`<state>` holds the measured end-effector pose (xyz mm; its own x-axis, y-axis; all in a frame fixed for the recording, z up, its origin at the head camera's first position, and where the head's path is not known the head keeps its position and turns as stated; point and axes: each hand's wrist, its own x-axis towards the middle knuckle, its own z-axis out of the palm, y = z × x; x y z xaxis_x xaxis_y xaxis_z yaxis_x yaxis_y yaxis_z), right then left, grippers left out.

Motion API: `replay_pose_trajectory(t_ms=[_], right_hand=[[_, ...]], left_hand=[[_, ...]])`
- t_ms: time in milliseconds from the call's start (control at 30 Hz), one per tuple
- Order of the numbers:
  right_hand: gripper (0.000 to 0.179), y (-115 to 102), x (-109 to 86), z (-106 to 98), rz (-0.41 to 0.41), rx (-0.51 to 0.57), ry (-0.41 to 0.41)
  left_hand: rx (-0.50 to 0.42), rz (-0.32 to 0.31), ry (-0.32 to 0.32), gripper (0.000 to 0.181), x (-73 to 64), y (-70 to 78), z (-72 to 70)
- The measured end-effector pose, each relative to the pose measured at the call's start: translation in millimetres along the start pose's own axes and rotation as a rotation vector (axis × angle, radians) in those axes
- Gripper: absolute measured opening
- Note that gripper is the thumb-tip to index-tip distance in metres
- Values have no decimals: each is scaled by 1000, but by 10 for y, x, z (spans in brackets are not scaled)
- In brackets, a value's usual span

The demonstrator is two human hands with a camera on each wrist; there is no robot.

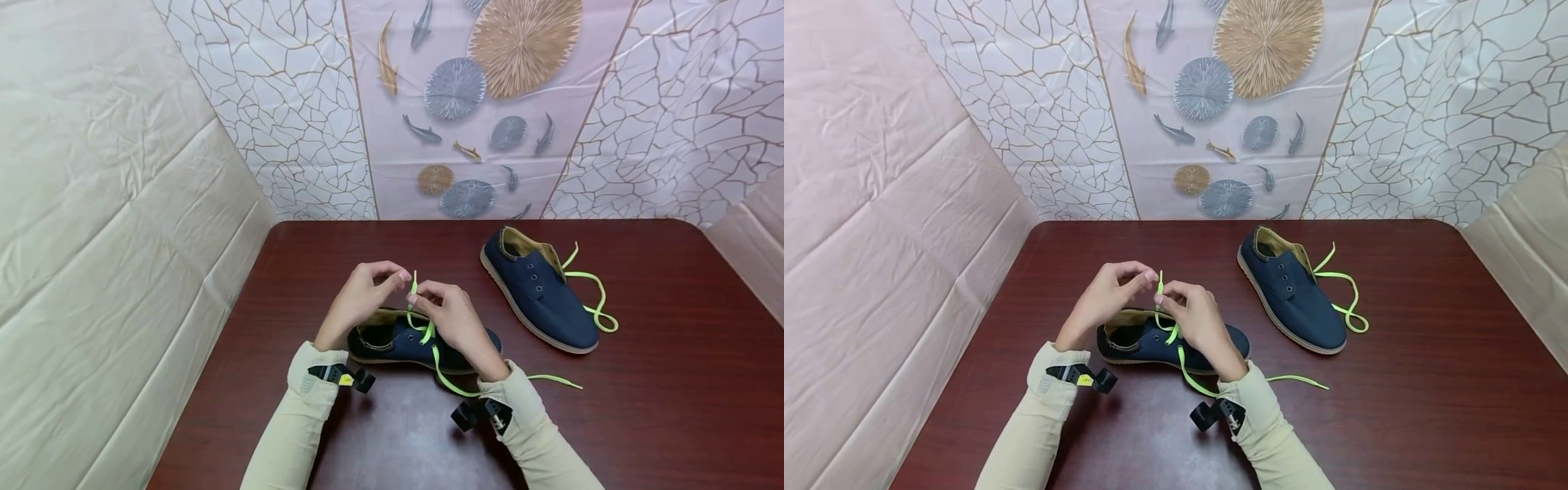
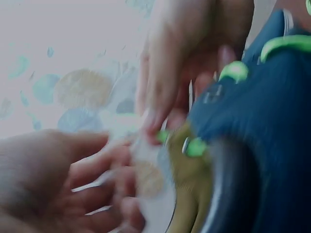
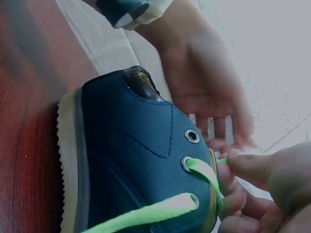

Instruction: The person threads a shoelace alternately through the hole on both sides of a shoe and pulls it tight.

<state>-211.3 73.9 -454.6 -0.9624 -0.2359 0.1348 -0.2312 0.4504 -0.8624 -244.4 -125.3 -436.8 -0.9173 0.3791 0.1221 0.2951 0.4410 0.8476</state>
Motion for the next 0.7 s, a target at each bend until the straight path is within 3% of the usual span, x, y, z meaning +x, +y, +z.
replay_pose_trajectory(t_ms=[67,200,267,433,567,700], right_hand=[[11,-3,3,-12,4,5,12],[11,-7,3,-49,9,21,23],[12,0,0,-64,10,29,29],[14,-2,5,-95,7,62,56],[13,-16,9,-126,2,65,81],[13,-37,8,-156,-4,45,103]], left_hand=[[68,-15,-109,22,-6,-61,-65],[137,28,-351,26,-13,-178,-166],[145,69,-415,26,-8,-226,-170],[94,120,-417,14,40,-355,-83],[-4,95,-376,6,54,-435,-29],[-36,84,-356,5,46,-461,-14]])
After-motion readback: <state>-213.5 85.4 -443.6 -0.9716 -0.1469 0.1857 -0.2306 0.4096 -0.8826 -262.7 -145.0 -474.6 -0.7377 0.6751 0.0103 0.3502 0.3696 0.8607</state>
